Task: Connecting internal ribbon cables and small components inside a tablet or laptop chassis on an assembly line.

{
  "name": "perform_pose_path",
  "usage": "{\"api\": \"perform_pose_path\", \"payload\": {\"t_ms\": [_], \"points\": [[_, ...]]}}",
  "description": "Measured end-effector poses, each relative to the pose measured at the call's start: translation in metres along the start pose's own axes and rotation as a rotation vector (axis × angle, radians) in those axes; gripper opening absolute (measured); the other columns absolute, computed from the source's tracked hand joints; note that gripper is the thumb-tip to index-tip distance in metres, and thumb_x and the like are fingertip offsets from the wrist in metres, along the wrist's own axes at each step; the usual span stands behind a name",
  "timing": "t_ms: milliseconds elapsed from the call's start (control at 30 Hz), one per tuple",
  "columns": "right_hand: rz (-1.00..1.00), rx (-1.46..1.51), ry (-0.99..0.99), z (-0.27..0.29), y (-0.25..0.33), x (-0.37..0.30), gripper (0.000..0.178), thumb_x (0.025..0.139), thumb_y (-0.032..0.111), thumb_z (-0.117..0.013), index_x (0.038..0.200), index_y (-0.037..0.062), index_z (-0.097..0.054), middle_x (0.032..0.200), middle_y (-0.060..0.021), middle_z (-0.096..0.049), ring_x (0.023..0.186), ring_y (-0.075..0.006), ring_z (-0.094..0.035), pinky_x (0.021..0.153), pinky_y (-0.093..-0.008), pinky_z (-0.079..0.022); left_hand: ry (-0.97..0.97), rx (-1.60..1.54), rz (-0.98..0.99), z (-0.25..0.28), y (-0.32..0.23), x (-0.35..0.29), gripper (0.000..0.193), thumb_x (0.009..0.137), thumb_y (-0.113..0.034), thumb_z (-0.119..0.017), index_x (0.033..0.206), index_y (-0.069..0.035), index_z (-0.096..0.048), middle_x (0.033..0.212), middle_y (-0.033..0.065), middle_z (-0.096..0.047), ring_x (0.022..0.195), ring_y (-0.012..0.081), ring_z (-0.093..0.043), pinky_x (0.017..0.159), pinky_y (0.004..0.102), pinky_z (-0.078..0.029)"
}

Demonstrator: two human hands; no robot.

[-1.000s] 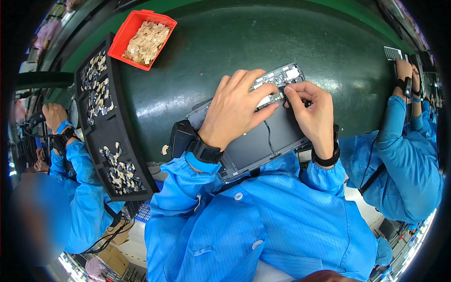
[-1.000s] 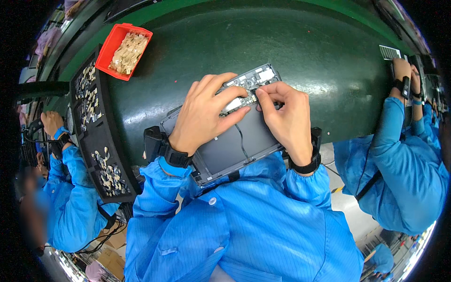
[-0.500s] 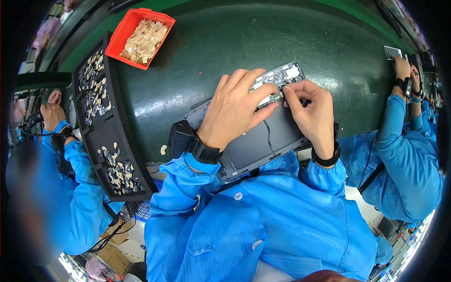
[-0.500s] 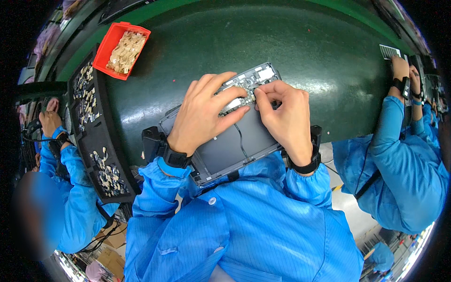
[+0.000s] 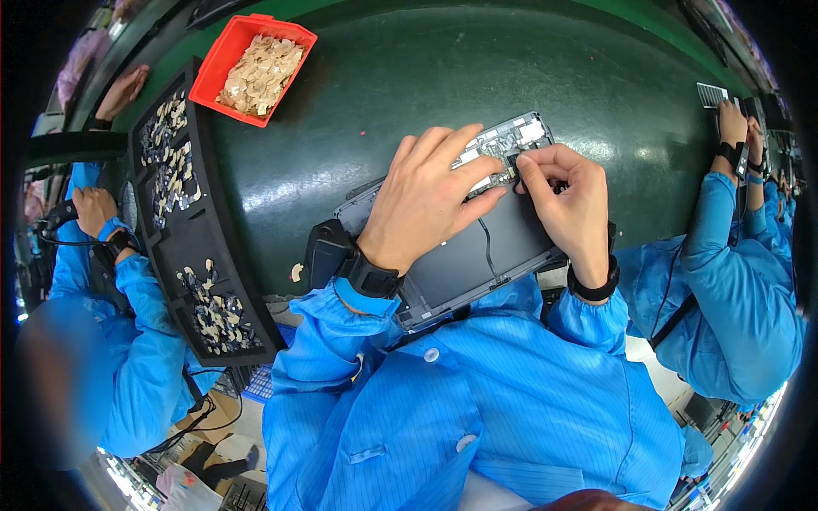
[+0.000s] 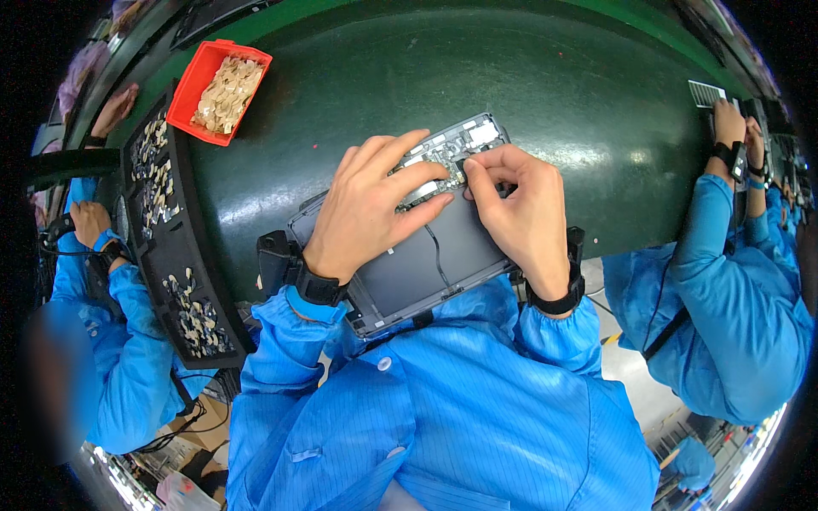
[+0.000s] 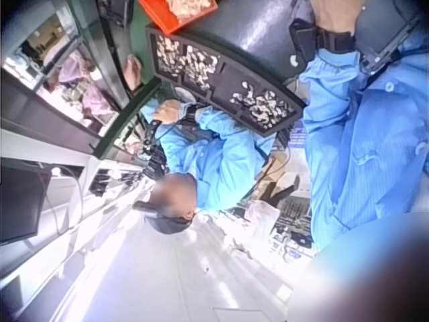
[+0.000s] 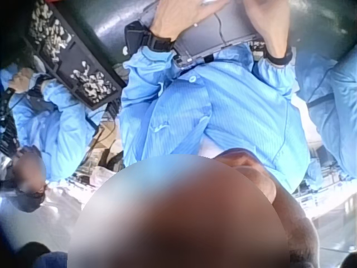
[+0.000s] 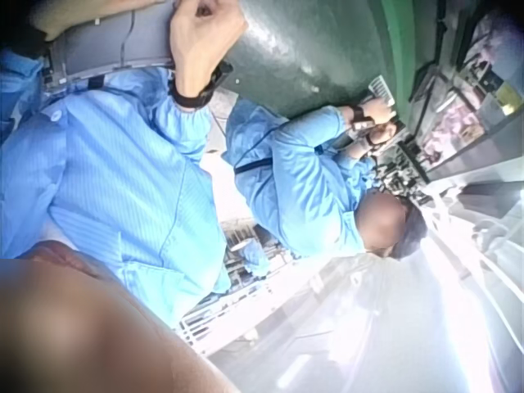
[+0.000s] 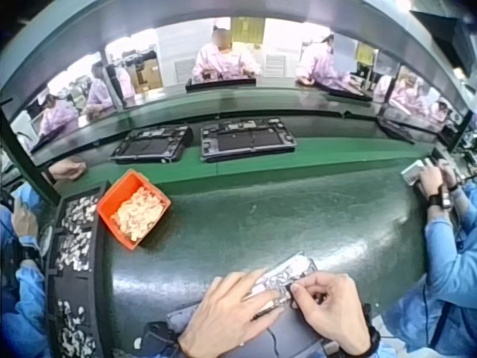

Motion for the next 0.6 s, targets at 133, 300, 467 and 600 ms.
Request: {"api": "perform_pose_path", "payload": {"t_ms": [133, 300, 467, 600], "points": [[-0.011, -0.031, 0.003, 0.0005, 0.0018, -0.0001, 0.014, 0.097, 0.009, -0.072, 0.098, -0.0047, -0.076, 0.077, -0.0117, -0.079, 0.07, -0.0117, -0.075, 0.061, -0.0266, -0.054, 0.002, -0.003, 0.005, 0.0, 0.0001, 0.0002, 0.026, 0.083, -0.027, -0.086, 0.105, -0.014, -0.079, 0.134, 0.0098, -0.069, 0.118, 0.0298, -0.064, 0.096, 0.0424, -0.05], [-0.005, -0.013, 0.006, 0.0007, 0.0012, 0.0001, 0.015, 0.097, 0.009, -0.072, 0.099, -0.0053, -0.076, 0.078, -0.0128, -0.079, 0.071, -0.0122, -0.076, 0.062, -0.0267, -0.054, -0.004, -0.002, 0.001, 0.0002, 0.0003, 0.0002, 0.026, 0.083, -0.027, -0.086, 0.104, -0.014, -0.079, 0.134, 0.01, -0.069, 0.118, 0.0298, -0.064, 0.095, 0.0422, -0.05], [-0.016, -0.003, 0.011, 0.0012, 0.0016, -0.0001, 0.015, 0.098, 0.009, -0.072, 0.099, -0.0055, -0.076, 0.081, -0.0135, -0.08, 0.073, -0.0125, -0.076, 0.063, -0.0267, -0.054, -0.007, -0.007, -0.002, 0.0005, 0.0, 0.0005, 0.025, 0.083, -0.027, -0.086, 0.104, -0.014, -0.079, 0.134, 0.0103, -0.07, 0.118, 0.03, -0.065, 0.094, 0.0422, -0.05], [-0.032, 0.012, 0.02, 0.0018, 0.0039, -0.0005, 0.015, 0.098, 0.009, -0.071, 0.099, -0.0057, -0.075, 0.081, -0.013, -0.08, 0.073, -0.0122, -0.076, 0.064, -0.0266, -0.054, -0.008, -0.009, 0.0, 0.0005, 0.0003, 0.0, 0.025, 0.083, -0.027, -0.086, 0.104, -0.014, -0.079, 0.134, 0.0104, -0.07, 0.118, 0.03, -0.065, 0.094, 0.0423, -0.05]]}}
Point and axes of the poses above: each hand's wrist, its own x-axis towards the middle knuckle, its own z-axis out of the back of the hand, y = z × x, the point moved 2 cm from there along x, towards the middle knuckle
